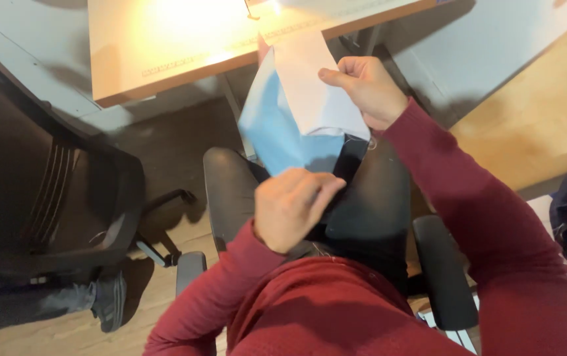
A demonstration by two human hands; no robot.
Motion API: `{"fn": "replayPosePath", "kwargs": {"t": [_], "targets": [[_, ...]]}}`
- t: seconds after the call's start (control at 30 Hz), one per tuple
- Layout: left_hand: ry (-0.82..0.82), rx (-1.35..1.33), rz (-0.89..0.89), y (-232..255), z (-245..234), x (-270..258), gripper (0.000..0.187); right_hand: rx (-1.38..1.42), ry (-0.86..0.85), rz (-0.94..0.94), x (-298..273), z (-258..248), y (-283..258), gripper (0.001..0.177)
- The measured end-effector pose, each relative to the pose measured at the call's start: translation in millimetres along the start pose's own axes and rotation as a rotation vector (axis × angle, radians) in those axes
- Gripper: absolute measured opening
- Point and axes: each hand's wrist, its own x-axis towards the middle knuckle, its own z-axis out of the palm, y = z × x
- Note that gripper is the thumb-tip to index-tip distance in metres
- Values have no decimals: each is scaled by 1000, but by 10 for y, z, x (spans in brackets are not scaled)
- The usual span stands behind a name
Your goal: Trimming excess threads and aligning fabric pieces at a sewing station.
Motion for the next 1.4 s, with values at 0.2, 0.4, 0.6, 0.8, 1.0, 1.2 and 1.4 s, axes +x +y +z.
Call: {"fn": "replayPosePath", "kwargs": {"t": [0.2,0.4,0.6,0.8,1.0,1.2,1.4], "targets": [[60,25,-191,-2,281,162,40,348,46,-15,-62,260,-294,15],[260,63,-157,-273,258,269,20,432,51,-285,-342,198,-220,14],[217,-91,-333,-516,-38,415,15,-837,-55,-801,-803,141,-397,36],[201,-127,-115,-190,-230,432,12,-1126,283,-1005,-1046,209,-457,46],[208,-26,26,105,-180,267,19,-1331,370,-1208,-1318,554,-859,49],[69,-202,31,-43,-411,281,34,-971,276,-938,-1439,225,-351,26],[-55,-143,125,-334,-344,344,28,-860,295,-930,-1433,268,-346,26]]}}
